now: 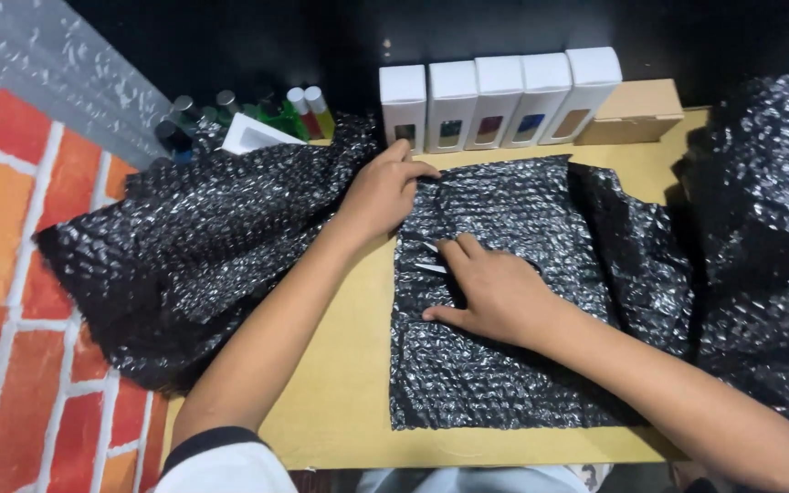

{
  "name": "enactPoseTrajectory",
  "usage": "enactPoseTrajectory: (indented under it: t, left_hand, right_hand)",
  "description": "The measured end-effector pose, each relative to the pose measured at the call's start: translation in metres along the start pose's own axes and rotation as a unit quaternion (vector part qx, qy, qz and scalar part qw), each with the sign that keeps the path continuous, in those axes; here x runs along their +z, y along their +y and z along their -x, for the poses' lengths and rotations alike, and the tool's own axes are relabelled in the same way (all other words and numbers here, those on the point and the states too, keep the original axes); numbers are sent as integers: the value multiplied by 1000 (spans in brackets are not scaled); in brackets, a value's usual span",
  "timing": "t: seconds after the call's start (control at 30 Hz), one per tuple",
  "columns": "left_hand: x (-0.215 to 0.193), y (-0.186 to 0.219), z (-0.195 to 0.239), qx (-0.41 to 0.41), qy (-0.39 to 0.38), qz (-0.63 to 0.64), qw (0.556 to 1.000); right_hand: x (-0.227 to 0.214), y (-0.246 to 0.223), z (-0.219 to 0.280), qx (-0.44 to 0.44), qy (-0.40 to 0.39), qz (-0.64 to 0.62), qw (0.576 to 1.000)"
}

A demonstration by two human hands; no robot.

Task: The person uses scissors to cut a sheet of black bubble wrap on a table. They fold the bubble wrap to align the edges and then cut along the fold line to separate the material into smaller pieces.

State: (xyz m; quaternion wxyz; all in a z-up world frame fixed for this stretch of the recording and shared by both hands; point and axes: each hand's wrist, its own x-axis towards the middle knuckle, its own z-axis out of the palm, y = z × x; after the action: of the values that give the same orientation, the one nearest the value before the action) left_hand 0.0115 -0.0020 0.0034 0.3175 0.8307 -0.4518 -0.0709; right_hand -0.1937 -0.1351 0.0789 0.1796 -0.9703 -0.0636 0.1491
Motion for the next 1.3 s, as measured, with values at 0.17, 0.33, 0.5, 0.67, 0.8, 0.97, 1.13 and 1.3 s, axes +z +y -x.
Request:
enactPoseTrajectory:
  t: [0.17,0.33,0.5,0.67,0.8,0.97,1.13,1.3]
  left_hand:
    - [-7,8,4,16,18,2,1000]
    - [-1,3,4,21,15,10,1000]
    - [3,-4,1,17,21,14,1000]
    - [7,-6,1,15,24,12,1000]
    - [5,-4,1,15,22,1,1000]
    - [0,3,4,8,14,15,1000]
    - [6,-3,3,13,22,7,1000]
    - [7,-4,1,12,24,4,1000]
  right_hand:
    - [3,-3,0,12,3,4,1000]
    - [-5,-5,6,32,16,-64,997]
    - [9,1,7,-40,33,6,999]
    - [37,10,4,-79,46,42,995]
    - [43,12,4,-103,83,61,989]
    - [32,7,7,-80,49,41,995]
    - [34,5,7,-80,39,55,995]
    - [39,7,8,-94,59,75,991]
